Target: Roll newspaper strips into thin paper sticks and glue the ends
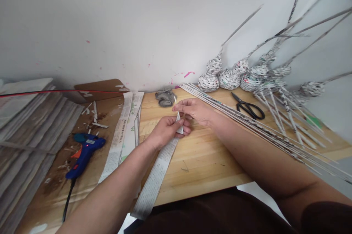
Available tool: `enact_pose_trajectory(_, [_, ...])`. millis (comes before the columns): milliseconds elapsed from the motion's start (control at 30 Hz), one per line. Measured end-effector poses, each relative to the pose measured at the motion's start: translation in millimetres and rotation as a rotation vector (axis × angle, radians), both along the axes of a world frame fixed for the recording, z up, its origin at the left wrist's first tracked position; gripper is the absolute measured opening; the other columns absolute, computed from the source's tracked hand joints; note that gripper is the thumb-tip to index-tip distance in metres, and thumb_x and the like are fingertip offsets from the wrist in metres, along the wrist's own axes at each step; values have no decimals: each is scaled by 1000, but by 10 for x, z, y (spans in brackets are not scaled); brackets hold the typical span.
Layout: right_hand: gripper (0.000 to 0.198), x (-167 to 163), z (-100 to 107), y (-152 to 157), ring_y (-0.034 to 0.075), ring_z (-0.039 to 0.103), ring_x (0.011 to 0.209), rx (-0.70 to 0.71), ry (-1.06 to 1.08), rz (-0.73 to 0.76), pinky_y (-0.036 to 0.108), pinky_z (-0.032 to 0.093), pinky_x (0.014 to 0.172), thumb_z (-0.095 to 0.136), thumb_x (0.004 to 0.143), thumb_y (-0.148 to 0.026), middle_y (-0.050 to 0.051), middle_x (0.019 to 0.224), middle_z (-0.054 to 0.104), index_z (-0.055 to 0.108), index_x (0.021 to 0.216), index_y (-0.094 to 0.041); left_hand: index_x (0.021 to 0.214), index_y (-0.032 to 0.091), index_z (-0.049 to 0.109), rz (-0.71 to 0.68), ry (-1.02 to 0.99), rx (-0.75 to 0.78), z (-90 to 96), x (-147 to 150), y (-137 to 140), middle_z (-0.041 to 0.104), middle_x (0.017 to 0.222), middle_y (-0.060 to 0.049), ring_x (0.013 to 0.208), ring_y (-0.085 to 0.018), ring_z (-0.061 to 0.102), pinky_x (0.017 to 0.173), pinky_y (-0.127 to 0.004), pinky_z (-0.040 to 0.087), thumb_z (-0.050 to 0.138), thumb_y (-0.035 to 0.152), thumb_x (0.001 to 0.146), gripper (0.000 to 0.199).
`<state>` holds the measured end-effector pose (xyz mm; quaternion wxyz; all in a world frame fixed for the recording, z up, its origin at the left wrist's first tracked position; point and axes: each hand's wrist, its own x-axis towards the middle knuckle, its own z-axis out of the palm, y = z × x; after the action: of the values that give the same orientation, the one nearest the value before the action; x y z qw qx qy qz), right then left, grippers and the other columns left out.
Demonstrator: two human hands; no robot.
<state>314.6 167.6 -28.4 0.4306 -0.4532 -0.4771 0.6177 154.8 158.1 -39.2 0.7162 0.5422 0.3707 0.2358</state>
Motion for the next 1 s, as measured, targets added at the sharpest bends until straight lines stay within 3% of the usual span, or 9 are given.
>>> enact_pose_trajectory(100, [36,20,0,11,4,44,39,-11,-1,51,19,29,37,78,66,-45,-3,58,56,65,78,-13,88,10,69,11,-5,2,-12,3,-1,71,82,-12,79,-20,67,76,-35,53,71,48,74,40])
enact_pose_trajectory(233, [40,1,-25,28,2,34,37,-8,44,-81,19,22,35,81,60,-47,-5,54,51,57,63,-15,89,10,69,-14,-3,21,-24,16,-18,71,83,-12,79,-19,67,78,-35,53,69,48,75,41])
enact_pose_trajectory(333, [42,8,-31,32,2,34,38,12,41,-105,20,21,35,79,61,-50,-5,54,51,56,62,-15,89,10,69,-15,-2,2,-20,18,-23,72,83,-12,79,-20,67,77,-36,53,68,51,75,43])
enact_pose_trajectory(500, [38,41,-16,24,6,44,40,-36,-1,105,20,27,37,77,67,-47,-3,56,57,66,81,-14,88,10,69,-1,-13,-13,-9,14,-12,72,81,-12,78,-20,68,75,-34,53,69,52,74,44])
enact_pose_trajectory(700, [41,1,-9,26,3,34,39,14,37,-144,20,22,36,81,60,-46,-6,52,50,54,59,-15,87,10,69,-9,-15,-26,-29,19,-13,72,82,-11,78,-19,67,76,-34,53,72,48,73,41])
enact_pose_trajectory(867, [39,41,-18,41,5,40,43,-38,4,26,20,25,39,78,64,-48,-3,59,55,68,80,-14,86,10,69,12,-15,-35,-48,14,-11,72,81,-11,77,-19,68,74,-33,53,71,50,72,42])
enact_pose_trajectory(1000, [39,16,-23,37,3,34,41,-3,-7,-119,21,22,38,81,58,-46,-5,54,50,59,64,-15,85,11,69,9,-13,-26,-36,18,-12,72,82,-11,78,-18,67,76,-33,53,72,48,72,40])
